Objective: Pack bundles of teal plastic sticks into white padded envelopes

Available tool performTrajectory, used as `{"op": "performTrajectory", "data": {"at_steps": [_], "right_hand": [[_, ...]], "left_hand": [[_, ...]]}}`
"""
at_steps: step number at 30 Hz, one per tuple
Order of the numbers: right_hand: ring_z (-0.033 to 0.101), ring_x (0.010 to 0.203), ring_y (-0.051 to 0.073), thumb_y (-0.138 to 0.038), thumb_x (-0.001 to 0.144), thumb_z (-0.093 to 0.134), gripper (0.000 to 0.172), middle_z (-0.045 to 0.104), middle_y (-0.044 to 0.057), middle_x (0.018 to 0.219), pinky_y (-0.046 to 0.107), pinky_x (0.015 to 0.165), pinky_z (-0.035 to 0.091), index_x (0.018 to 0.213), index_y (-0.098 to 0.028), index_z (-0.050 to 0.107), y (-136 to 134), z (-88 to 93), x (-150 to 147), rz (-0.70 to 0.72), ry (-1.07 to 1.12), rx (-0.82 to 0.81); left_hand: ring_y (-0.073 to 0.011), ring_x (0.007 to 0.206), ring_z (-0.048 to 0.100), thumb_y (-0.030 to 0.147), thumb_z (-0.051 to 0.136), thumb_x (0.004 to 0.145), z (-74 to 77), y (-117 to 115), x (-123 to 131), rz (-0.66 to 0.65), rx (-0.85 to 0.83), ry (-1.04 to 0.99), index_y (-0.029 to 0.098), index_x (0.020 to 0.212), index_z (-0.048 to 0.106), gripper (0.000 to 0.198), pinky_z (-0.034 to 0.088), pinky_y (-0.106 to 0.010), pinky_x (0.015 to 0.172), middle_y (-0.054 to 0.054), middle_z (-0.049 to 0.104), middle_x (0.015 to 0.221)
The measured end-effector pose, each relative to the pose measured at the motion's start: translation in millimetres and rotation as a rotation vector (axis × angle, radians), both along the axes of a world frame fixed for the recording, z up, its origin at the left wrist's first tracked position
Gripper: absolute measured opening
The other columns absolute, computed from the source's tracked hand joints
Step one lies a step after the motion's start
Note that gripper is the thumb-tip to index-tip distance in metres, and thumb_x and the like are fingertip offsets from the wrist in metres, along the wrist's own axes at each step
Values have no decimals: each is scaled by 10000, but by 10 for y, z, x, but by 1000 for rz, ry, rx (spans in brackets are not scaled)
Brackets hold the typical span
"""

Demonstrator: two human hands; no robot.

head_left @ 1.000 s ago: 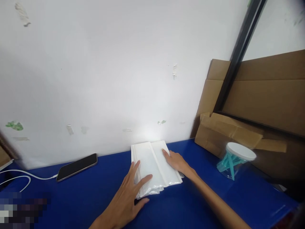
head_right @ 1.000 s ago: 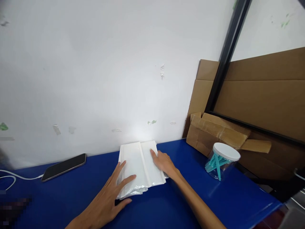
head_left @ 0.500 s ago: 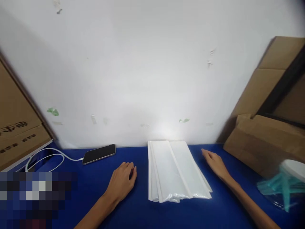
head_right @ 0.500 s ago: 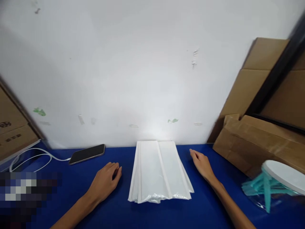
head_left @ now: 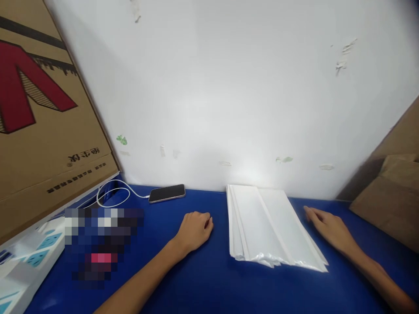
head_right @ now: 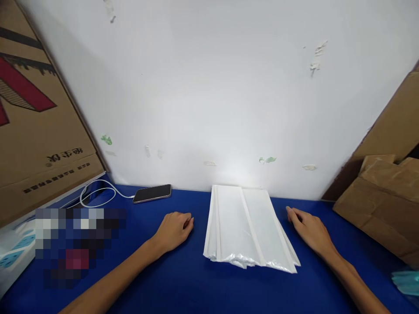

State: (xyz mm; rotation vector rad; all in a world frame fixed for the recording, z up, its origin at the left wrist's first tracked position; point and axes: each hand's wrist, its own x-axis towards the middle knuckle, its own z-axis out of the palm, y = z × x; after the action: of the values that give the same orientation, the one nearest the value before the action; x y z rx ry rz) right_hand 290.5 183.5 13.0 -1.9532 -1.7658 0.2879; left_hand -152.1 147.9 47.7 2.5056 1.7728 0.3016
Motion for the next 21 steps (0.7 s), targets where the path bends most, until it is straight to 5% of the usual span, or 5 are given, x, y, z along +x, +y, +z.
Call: {"op": "performTrajectory", "data": {"at_steps": [21], "right_hand": [[687,750,283,-614,955,304,559,746,79,799,373,714,454,735,-280,694,-31,-95,88,52,-59,81]], "left_hand": [[-156,817,665,384,579,978,-51,-127,-44,-18,55,82,144,1011,655,254,574,-363,783,-31,685,928]]}}
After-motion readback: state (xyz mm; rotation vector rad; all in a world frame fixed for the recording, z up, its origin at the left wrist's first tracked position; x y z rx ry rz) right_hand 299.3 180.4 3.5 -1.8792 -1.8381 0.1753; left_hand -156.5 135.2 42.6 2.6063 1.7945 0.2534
